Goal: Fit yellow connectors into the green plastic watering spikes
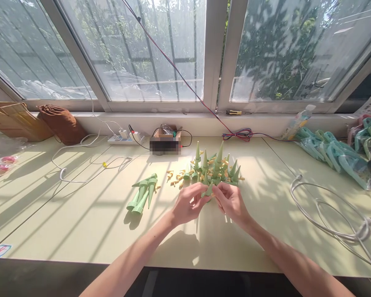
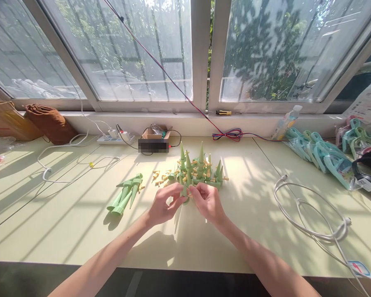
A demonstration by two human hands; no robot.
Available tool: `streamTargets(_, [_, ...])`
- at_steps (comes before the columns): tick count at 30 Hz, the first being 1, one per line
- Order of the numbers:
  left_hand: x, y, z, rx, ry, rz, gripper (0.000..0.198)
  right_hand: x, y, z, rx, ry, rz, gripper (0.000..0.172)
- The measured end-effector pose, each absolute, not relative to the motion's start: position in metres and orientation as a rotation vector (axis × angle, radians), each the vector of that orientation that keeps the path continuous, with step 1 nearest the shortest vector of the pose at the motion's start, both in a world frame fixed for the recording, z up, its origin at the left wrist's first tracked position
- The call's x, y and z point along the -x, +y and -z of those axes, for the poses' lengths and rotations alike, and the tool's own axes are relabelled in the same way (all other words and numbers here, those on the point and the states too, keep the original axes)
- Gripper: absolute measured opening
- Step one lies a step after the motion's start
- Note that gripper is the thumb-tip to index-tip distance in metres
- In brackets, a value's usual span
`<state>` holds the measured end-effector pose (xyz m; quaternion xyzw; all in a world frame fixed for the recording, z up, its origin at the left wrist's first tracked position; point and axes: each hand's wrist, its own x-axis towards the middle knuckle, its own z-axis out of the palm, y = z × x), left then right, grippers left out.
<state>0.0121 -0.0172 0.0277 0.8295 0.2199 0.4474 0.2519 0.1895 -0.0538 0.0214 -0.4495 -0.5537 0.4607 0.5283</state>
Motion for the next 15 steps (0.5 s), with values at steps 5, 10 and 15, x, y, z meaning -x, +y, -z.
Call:
streamTargets(5, [-0.009, -0.018, -0.020, -2.560, 0.431, -1.200, 0.036, -0.193, -0.051, -0.023, 1.127, -1.269, -1.298, 0.051])
streamTargets(10, [-0.012, -0.018, -0.023, -2.363, 0.530, -1.228, 0.020, -0.192, -0.050, -0.024, 1.133, -1.284, -1.259, 0.051])
streamTargets(15, [-0.013, -0.017, -0.032, -1.839, 0.655, -1.184, 0.019, -0.192, -0.051, -0.023, 1.127, -1.431, -0.959, 0.038])
